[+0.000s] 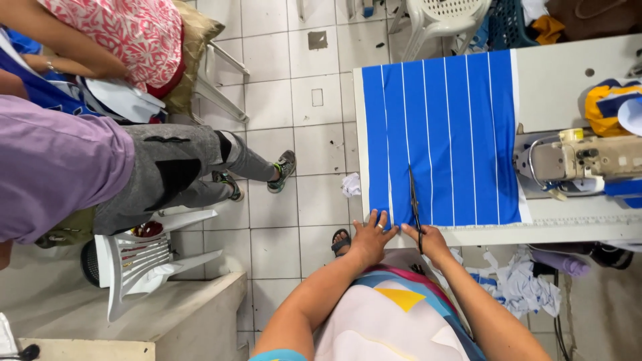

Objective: Cutting strips of blue fabric with white stripes using scissors on a work table.

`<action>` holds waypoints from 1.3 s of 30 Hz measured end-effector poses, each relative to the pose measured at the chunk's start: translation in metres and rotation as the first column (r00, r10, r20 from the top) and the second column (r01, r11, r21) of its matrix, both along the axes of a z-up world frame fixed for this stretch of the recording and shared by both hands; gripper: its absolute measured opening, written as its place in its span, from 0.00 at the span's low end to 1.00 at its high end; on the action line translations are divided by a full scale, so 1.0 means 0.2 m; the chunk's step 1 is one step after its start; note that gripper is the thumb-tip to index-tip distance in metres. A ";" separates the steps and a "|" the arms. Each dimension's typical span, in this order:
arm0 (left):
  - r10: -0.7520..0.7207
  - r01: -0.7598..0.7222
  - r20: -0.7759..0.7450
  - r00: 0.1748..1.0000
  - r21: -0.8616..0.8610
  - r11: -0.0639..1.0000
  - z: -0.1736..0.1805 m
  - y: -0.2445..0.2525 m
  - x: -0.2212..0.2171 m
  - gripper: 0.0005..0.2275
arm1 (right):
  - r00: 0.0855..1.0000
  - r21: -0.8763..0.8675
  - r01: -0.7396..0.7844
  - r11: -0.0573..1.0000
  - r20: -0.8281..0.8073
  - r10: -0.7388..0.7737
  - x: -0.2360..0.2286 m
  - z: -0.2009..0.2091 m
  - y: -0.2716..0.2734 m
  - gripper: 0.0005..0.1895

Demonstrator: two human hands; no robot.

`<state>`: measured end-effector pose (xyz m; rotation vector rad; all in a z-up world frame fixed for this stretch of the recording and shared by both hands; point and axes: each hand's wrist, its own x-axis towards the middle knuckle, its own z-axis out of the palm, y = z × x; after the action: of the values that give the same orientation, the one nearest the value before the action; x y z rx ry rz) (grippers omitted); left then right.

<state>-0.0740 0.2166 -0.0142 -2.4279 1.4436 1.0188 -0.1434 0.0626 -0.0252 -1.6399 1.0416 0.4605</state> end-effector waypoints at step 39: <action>0.145 -0.144 -0.035 0.989 0.024 0.989 -0.12 -0.06 0.03 0.22 | 0.992 0.092 -0.026 0.995 0.123 0.014 0.71 -0.20 -0.38 0.28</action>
<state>-0.0681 0.2047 -0.0374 -2.5422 1.2752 1.1081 -0.0016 -0.0131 -0.0642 -1.5762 0.9008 0.4109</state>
